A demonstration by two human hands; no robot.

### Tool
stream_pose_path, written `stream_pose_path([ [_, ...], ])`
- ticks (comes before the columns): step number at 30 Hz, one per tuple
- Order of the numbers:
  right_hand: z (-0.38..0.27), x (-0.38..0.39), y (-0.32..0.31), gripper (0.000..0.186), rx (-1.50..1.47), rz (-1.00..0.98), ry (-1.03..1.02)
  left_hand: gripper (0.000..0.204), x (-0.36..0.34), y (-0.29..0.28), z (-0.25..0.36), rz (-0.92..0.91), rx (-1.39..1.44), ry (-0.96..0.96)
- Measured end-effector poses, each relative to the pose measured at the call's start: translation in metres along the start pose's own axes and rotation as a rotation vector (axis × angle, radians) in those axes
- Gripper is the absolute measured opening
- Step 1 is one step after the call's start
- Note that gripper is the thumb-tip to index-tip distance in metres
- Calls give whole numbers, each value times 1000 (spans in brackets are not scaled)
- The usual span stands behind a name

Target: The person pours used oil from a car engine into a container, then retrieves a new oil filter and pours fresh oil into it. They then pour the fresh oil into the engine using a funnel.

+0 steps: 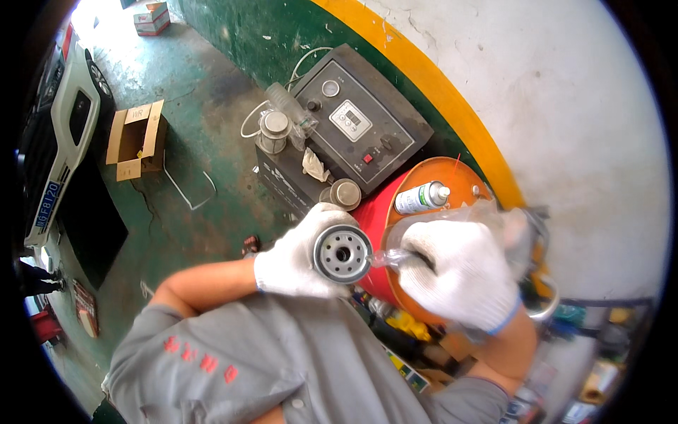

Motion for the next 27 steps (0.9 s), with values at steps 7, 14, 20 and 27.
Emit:
stream_pose_path([
  [7,1,-2,-1,7,-6,6,13,77,-1,-2,3,-16,44,2],
  [14,3,-1,-3,13,-23,-15,29,78,0,0,0,-2,73,8],
  [20,6,0,-1,15,-58,-11,8,87,1,-1,-3,-29,4,78],
  [27,5,8,3,8,-105,20,-27,91,3,2,-7,5,21,88],
])
Point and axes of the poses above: each hand's wrist, its own x-axis away from the middle knuckle, its own y-axis out of the palm, z = x × y, the point moved 2 cm from there along -x, towards the middle knuckle, and after that the axes turned 8 degrees about -y, right-handed, at the moved point
